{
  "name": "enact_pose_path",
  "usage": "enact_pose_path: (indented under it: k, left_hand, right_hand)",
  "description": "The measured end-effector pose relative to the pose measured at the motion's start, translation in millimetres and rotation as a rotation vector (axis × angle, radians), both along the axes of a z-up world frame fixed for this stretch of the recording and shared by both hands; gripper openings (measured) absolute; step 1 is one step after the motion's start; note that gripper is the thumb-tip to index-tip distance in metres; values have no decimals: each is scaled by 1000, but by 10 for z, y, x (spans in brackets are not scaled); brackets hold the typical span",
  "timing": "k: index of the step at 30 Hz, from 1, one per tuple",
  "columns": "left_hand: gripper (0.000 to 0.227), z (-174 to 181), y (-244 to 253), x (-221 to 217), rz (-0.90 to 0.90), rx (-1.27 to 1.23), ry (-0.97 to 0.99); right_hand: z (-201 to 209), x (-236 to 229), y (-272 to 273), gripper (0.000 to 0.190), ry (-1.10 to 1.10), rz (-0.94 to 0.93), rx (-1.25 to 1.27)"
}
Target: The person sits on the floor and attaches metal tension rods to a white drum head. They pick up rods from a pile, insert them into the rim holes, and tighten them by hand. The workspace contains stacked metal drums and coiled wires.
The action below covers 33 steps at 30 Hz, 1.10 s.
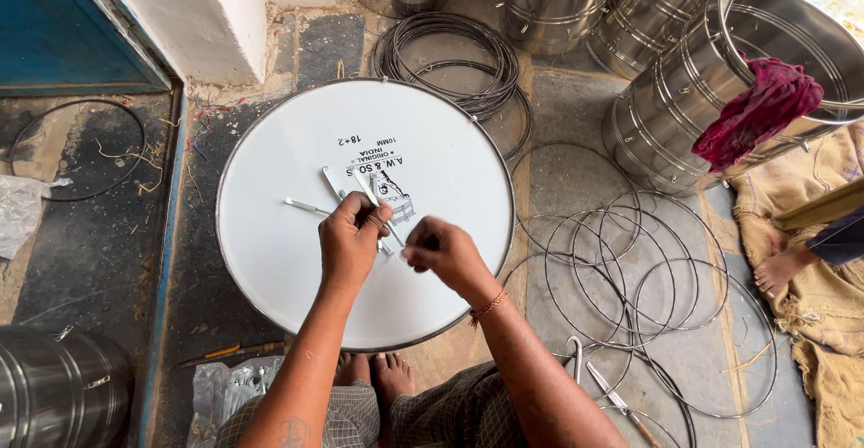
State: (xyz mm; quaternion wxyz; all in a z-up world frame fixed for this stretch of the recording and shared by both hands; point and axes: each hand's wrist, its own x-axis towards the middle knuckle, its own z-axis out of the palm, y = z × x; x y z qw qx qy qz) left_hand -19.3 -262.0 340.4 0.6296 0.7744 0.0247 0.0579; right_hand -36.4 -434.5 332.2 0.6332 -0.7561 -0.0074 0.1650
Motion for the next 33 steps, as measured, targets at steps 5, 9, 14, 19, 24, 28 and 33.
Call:
enact_pose_path:
  k: [5,9,14,19,24,28,33]
  left_hand:
    - [18,-23,-72,-47,-27,287,-240]
    - [17,13,-375,-92,-107,386,-389]
    - [24,172,-702,-15,-93,267,-468]
    - [29,145,-874,140,21,199,-348]
    - [29,122,-998,223,70,167,-186]
    - [28,83,-1120,294,64,179,-122]
    - [27,15,-1188,322,60,209,-105]
  right_hand:
    - [78,68,-119,26,-75,-193,263]
    - [166,90,-136,18,-299,-207,280]
    - [416,262,-576,13,-536,-369,-13]
    - [566,523,-1696,10,-566,-532,-119]
    - [-256,522,-2201,13,-483,-535,-335]
    - [-931,413,-2012,18,-320,-529,-391]
    - [-1156,358,-1850,24,-324,-504,-429]
